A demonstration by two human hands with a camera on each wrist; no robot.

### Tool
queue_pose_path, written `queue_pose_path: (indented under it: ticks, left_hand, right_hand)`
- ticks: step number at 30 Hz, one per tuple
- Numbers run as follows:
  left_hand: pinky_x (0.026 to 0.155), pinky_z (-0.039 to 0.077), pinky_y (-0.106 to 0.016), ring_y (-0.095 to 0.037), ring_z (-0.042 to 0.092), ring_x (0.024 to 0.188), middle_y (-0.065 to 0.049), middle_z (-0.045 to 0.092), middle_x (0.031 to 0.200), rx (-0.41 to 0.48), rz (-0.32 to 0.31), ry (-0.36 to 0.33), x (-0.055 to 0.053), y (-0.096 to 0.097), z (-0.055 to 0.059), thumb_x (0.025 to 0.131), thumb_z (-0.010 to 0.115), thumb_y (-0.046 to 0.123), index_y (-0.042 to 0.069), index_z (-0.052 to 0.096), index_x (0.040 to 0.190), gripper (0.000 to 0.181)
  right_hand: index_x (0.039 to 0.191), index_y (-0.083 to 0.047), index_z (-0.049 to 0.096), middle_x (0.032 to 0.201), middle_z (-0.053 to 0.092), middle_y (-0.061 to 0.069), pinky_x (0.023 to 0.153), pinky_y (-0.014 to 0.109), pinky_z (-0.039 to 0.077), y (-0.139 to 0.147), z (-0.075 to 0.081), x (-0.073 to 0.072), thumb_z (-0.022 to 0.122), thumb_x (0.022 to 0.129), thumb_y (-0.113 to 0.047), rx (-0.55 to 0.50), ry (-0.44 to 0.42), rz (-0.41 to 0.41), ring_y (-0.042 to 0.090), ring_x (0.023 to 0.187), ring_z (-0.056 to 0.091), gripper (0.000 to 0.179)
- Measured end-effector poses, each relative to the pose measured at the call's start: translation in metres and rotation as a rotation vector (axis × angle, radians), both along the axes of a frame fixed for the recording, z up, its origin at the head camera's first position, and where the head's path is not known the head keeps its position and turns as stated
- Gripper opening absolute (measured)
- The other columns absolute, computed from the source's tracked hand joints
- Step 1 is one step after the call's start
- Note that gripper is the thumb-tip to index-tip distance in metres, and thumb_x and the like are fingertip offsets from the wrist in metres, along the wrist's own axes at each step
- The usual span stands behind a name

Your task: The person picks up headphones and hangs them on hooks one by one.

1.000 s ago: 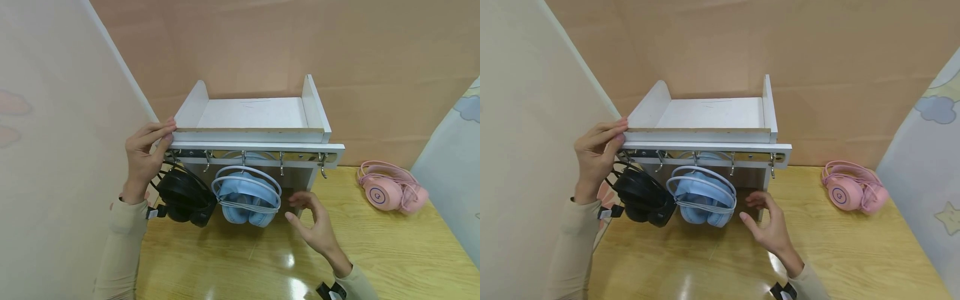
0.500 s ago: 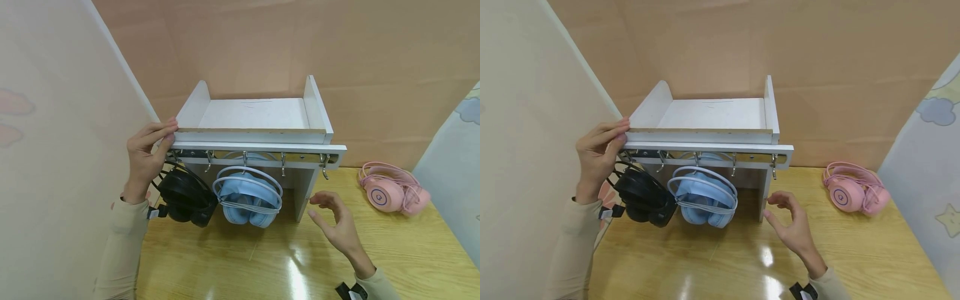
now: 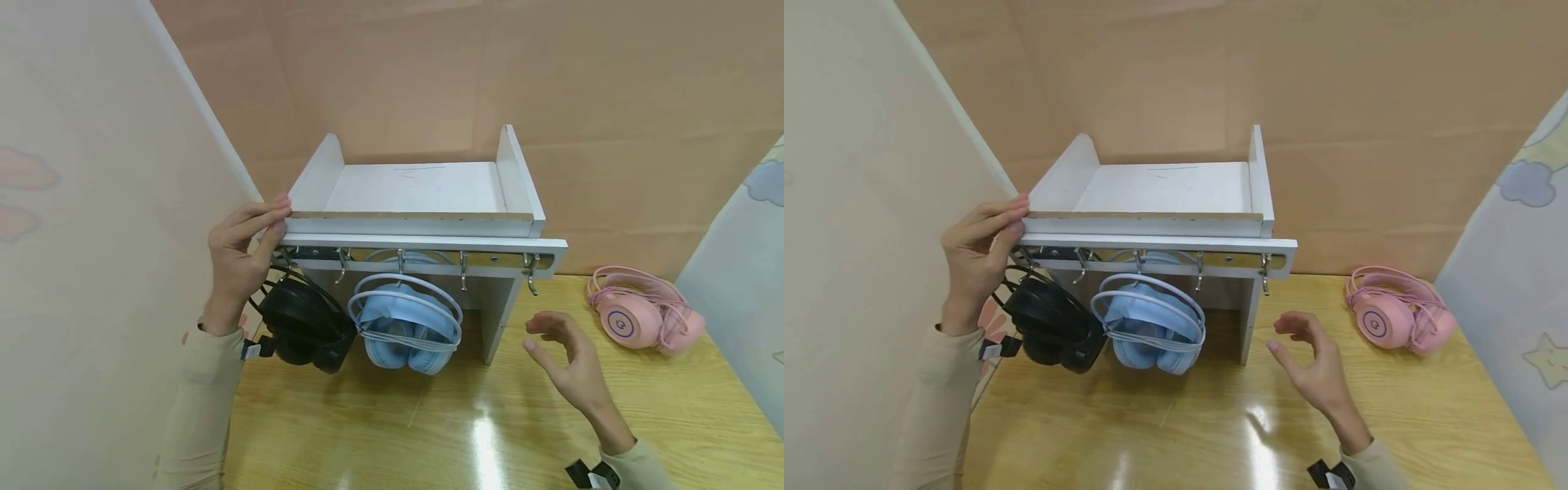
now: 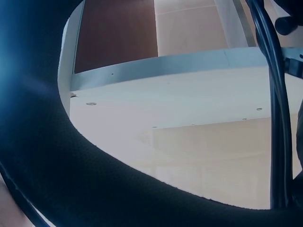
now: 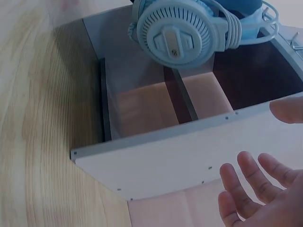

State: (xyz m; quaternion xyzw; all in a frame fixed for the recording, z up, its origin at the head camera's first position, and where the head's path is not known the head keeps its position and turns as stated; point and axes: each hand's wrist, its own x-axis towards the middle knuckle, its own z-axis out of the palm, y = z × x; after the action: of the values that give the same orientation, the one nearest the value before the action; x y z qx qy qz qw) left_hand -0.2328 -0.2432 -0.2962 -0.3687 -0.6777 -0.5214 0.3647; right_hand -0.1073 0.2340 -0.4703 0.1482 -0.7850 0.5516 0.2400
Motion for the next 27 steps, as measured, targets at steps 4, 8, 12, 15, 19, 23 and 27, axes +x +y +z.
queue_pose_path:
  ticks: [4,8,12,15,19,23,27]
  left_hand:
    - [0.11,0.058,-0.036,-0.026,0.074,0.123,-0.016,0.08,0.113,-0.001,-0.007,0.003,-0.001,0.0,0.0,0.092,0.071,-0.014,-0.014,0.078,0.108,0.018]
    - [0.11,0.058,-0.036,-0.025,0.074,0.123,-0.016,0.08,0.113,-0.002,-0.006,0.007,-0.002,0.0,-0.001,0.092,0.071,-0.013,-0.013,0.078,0.107,0.017]
    - [0.111,0.057,-0.036,-0.025,0.074,0.123,-0.015,0.08,0.114,-0.009,0.001,0.003,-0.001,-0.001,0.0,0.092,0.07,-0.014,-0.013,0.079,0.108,0.018]
    - [0.111,0.057,-0.036,-0.024,0.074,0.124,-0.013,0.08,0.115,-0.014,0.007,-0.001,0.0,-0.002,0.0,0.092,0.069,-0.015,-0.013,0.078,0.109,0.019]
    - [0.111,0.057,-0.036,-0.025,0.074,0.124,-0.013,0.08,0.115,-0.013,0.008,0.002,0.001,-0.001,0.0,0.092,0.068,-0.015,-0.013,0.078,0.109,0.02]
    - [0.111,0.058,-0.037,-0.026,0.074,0.124,-0.014,0.08,0.114,-0.013,-0.004,0.007,0.001,0.0,-0.001,0.092,0.069,-0.015,-0.013,0.078,0.109,0.019]
    - [0.111,0.058,-0.036,-0.026,0.074,0.125,-0.014,0.08,0.115,-0.015,-0.006,0.01,0.001,0.001,0.0,0.093,0.069,-0.014,-0.013,0.078,0.11,0.019]
  right_hand:
    - [0.129,0.008,0.061,0.117,0.07,0.002,0.096,0.012,0.049,0.009,0.003,-0.001,0.07,0.088,0.016,0.018,-0.029,-0.026,0.007,0.11,0.064,0.043]
    - [0.13,0.007,0.061,0.119,0.069,-0.002,0.096,0.012,0.048,0.018,0.006,-0.003,0.069,0.09,0.014,0.037,-0.048,-0.054,0.006,0.11,0.063,0.041]
    - [0.133,0.005,0.062,0.12,0.07,-0.005,0.095,0.011,0.047,0.03,0.008,-0.005,0.07,0.091,0.013,0.061,-0.044,-0.076,0.004,0.111,0.063,0.043]
    - [0.132,0.006,0.063,0.12,0.07,-0.007,0.095,0.01,0.047,0.04,0.01,-0.008,0.07,0.092,0.013,0.075,-0.033,-0.091,0.002,0.111,0.063,0.042]
    - [0.128,0.008,0.065,0.118,0.071,-0.013,0.094,0.007,0.048,0.054,0.014,-0.011,0.071,0.092,0.012,0.076,-0.04,-0.135,0.0,0.108,0.065,0.037]
    - [0.128,0.009,0.066,0.115,0.071,-0.02,0.092,0.003,0.048,0.066,0.016,-0.011,0.071,0.094,0.009,0.084,-0.063,-0.194,-0.003,0.104,0.064,0.034]
    - [0.126,0.013,0.065,0.114,0.072,-0.019,0.089,0.002,0.049,0.079,0.017,-0.016,0.069,0.094,0.011,0.092,-0.042,-0.202,-0.005,0.101,0.065,0.032]
